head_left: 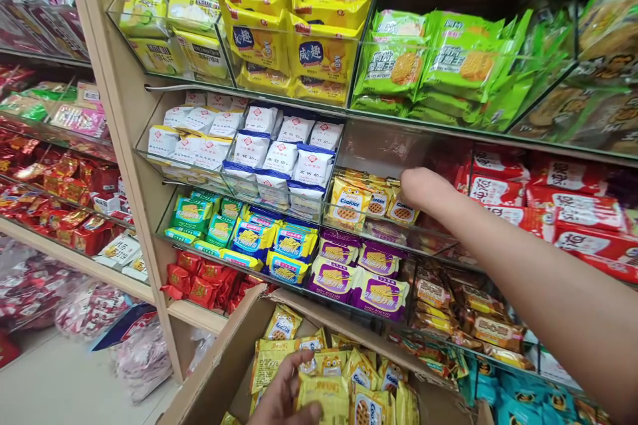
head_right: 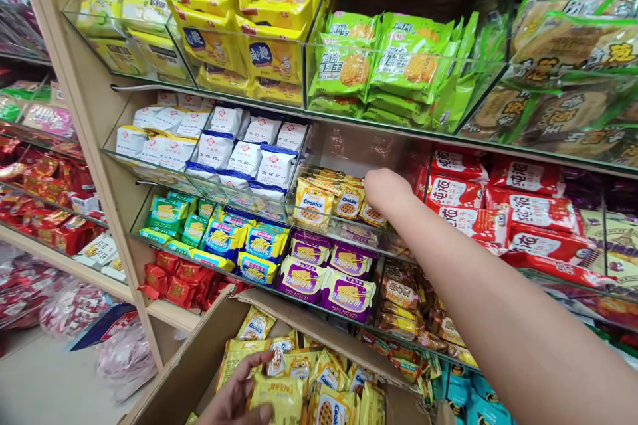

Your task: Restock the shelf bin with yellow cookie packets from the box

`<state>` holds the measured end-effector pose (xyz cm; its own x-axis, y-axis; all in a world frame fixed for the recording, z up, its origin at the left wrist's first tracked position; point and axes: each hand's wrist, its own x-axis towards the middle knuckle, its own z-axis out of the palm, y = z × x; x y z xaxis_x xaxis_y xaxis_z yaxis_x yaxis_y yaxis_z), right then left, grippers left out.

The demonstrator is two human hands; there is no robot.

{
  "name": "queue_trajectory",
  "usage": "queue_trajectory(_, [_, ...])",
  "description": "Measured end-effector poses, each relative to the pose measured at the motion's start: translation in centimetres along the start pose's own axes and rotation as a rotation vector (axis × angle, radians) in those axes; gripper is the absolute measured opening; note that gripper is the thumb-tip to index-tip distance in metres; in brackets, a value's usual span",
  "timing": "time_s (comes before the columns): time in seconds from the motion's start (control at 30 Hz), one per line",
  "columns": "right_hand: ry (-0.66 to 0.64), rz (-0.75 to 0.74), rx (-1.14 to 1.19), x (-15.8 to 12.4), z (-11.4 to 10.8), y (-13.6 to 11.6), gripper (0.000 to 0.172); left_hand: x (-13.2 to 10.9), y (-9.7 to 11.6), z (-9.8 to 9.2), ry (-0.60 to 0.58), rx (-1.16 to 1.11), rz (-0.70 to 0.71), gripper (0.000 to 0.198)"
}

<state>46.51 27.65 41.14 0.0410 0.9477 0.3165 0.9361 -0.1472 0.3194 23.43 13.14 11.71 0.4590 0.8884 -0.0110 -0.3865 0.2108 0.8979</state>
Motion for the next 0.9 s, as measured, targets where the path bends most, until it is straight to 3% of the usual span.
queue_trajectory(0.1, [0.24, -0.033, 0.092, -4.1, -0.7, -0.2, 0.025, 0.1, 2.6, 1.8, 0.122, -0.041, 0.017, 0.042])
queue_trajectory(0.17, [0.41, -0.133, 0.271, -8.3, -0.2, -1.2, 0.022, 0.2, 4.5, 2.9, 0.135, -0.063, -0.011, 0.035])
queue_trajectory(0.2, [0.436, -0.2, 0.398, -10.6, 0.5, -1.9, 0.021, 0.3, 5.3, 3.4, 0.136, -0.082, -0.013, 0.035])
queue_trajectory(0.3, [0.218, -0.309, 0.809, -16.7, 3.8, -4.4, 0.023, 0.6, 7.2, 4.6, 0.106, -0.135, 0.006, 0.036])
queue_trajectory(0.4, [-0.171, -0.239, 1.127, -20.1, 7.6, -6.2, 0.034, 0.8, 7.7, 5.6, 0.03, -0.121, 0.033, 0.037])
queue_trajectory(0.47, [-0.312, -0.145, 1.267, -21.0, 9.3, -6.6, 0.034, 0.9, 7.4, 6.2, 0.012, -0.109, 0.035, 0.04])
queue_trajectory(0.5, [-0.293, -0.083, 1.301, -21.3, 9.9, -6.7, 0.033, 0.9, 7.3, 6.5, 0.04, -0.11, 0.036, 0.042])
queue_trajectory(0.57, [-0.093, -0.011, 1.293, -21.9, 10.7, -6.8, 0.027, 1.0, 6.9, 6.9, 0.115, -0.148, 0.013, 0.043])
queue_trajectory(0.63, [0.167, -0.068, 1.225, -22.6, 11.1, -7.0, 0.017, 1.0, 6.9, 7.1, 0.105, -0.256, -0.04, 0.045])
queue_trajectory(0.7, [0.357, -0.214, 1.155, -23.5, 11.4, -7.3, 0.018, 1.0, 7.1, 7.2, 0.024, -0.401, -0.093, 0.053])
queue_trajectory(0.77, [0.407, -0.345, 1.123, -24.3, 11.6, -7.6, 0.023, 1.0, 7.4, 7.2, 0.002, -0.476, -0.1, 0.061])
queue_trajectory(0.83, [0.358, -0.415, 1.145, -24.7, 11.9, -7.7, 0.019, 1.0, 7.8, 7.0, 0.043, -0.465, -0.077, 0.071])
queue_trajectory(0.9, [0.304, -0.315, 1.225, -24.9, 12.3, -7.8, 0.016, 0.9, 8.1, 6.9, 0.054, -0.432, -0.055, 0.077])
